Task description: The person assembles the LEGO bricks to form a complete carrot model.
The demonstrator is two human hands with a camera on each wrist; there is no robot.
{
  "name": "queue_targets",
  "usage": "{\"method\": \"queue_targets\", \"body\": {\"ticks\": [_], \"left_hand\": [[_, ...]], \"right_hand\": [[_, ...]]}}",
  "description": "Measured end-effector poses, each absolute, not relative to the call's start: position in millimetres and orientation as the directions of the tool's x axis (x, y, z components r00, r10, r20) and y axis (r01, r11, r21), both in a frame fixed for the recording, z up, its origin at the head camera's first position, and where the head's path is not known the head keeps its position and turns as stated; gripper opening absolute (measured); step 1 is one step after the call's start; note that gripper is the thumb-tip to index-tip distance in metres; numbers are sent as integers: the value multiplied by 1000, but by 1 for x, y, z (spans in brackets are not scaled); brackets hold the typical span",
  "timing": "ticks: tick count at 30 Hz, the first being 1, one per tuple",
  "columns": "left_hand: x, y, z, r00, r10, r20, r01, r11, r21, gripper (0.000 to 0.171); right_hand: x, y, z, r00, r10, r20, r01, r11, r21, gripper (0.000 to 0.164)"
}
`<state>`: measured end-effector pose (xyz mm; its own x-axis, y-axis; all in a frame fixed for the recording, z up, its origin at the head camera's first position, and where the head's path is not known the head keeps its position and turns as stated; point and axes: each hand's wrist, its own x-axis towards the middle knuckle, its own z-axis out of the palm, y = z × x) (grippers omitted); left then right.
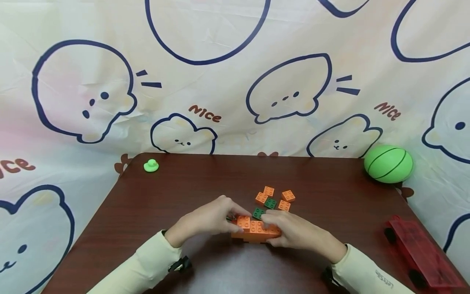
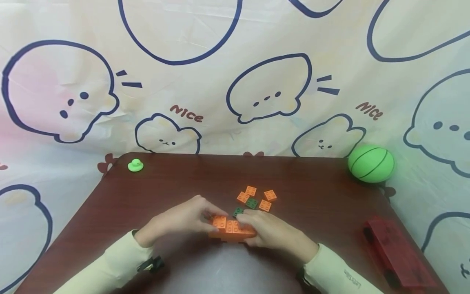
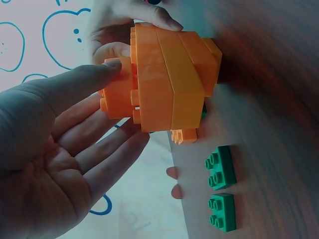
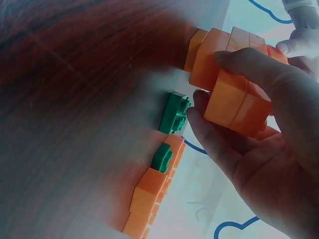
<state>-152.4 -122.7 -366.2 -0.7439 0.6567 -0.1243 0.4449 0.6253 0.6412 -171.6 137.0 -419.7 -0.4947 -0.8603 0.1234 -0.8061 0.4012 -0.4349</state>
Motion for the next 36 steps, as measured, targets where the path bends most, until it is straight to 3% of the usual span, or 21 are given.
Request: {"method": "queue_targets", "body": {"ticks": [8, 26, 36], "left_hand": [[-152, -121, -371, -751, 649, -121, 425, 615, 664, 39], [-149, -115, -373, -773, 630, -73, 471, 648, 598, 40], [-149, -115, -377, -790, 612, -40, 449, 622, 641, 38]], "right_hand": [[-171, 139, -420, -501, -858, 113, -802, 411, -433, 28], [-169, 138, -424, -480, -865, 144, -813, 377, -444, 26], [-172, 139, -420, -493, -861, 126, -809, 400, -431, 28]]}}
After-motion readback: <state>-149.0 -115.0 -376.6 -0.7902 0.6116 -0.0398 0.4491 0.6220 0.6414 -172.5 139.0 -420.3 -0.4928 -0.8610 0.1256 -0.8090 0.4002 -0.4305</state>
